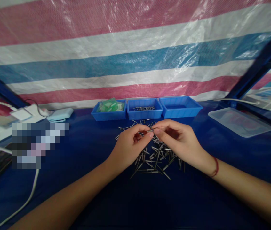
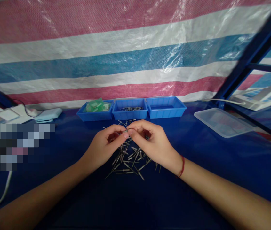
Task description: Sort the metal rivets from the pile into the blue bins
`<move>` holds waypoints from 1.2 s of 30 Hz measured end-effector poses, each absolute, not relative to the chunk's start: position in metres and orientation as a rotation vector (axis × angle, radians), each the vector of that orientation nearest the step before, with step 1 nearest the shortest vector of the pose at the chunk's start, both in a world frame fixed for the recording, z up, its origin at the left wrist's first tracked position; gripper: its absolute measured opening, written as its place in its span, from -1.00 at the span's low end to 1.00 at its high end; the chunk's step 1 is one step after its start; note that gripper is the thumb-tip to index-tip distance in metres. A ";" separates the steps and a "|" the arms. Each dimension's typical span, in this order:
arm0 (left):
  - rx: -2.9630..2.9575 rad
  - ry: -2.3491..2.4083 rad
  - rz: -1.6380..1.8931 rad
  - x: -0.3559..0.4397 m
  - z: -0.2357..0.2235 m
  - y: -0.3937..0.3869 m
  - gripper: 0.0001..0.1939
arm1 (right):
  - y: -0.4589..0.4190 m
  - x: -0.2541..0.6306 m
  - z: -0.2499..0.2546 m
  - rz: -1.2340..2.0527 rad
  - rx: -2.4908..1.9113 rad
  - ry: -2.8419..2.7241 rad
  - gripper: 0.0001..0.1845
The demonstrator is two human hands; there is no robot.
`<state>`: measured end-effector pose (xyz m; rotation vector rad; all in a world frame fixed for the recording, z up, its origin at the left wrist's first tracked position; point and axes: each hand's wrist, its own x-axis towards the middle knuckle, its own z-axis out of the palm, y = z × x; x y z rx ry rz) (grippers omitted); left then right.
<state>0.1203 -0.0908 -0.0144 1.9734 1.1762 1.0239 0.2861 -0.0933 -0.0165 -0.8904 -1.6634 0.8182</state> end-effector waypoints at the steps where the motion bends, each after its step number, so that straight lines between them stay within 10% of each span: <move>1: 1.983 1.191 1.052 0.120 -0.014 -0.092 -0.87 | -0.093 0.286 -0.017 0.817 -0.891 -1.659 -0.90; 36: 2.293 1.003 1.305 0.121 -0.010 -0.102 -0.91 | -0.097 0.286 -0.022 1.012 -0.773 -1.723 -0.91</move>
